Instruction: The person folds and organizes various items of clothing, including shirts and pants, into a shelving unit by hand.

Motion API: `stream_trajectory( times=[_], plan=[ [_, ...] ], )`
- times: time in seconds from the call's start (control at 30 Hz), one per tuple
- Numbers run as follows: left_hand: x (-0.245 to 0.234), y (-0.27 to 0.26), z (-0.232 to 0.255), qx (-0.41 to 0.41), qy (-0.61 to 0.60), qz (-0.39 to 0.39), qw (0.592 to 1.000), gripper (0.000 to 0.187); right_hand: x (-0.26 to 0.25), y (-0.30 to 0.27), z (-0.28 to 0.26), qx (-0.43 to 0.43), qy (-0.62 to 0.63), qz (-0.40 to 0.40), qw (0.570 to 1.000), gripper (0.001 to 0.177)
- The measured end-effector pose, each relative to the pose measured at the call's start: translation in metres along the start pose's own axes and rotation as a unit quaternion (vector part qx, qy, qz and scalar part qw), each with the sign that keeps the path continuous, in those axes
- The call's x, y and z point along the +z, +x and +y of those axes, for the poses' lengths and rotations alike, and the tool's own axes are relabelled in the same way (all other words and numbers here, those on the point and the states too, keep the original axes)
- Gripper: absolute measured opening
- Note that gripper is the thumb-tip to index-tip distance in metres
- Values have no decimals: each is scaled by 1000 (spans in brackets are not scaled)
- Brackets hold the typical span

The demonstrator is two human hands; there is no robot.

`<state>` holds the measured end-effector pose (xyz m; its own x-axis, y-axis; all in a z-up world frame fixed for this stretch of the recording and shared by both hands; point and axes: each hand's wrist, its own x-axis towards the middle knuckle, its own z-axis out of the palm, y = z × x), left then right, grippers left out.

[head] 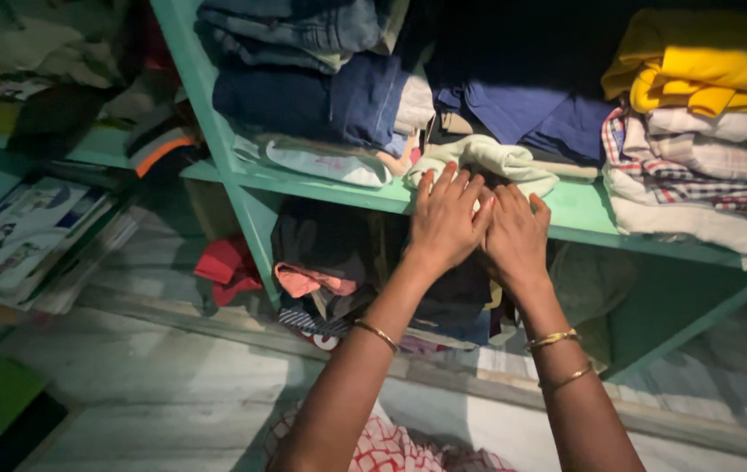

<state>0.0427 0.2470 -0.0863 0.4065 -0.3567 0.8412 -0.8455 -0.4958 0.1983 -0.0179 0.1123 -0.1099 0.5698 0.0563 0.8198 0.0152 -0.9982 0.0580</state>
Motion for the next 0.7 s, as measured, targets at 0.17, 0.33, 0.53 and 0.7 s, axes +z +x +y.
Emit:
stream_trajectory(
  times=[0.17, 0.33, 0.53, 0.7],
  plan=[
    [2, -5, -4, 13, -20, 3, 1000, 51, -12, 1, -11, 19, 4, -26, 999, 45],
    [-11, -17, -6, 37, -38, 48, 997, 50, -26, -18, -24, 7, 52, 23, 998, 56],
    [-11, -104, -12, 17, 6, 110, 994, 45, 6, -90, -57, 59, 136, 83, 985, 55],
    [40, -163, -51, -188, 7, -43, 981, 49, 64, -138, -76, 131, 83, -222, 963, 38]
  ],
)
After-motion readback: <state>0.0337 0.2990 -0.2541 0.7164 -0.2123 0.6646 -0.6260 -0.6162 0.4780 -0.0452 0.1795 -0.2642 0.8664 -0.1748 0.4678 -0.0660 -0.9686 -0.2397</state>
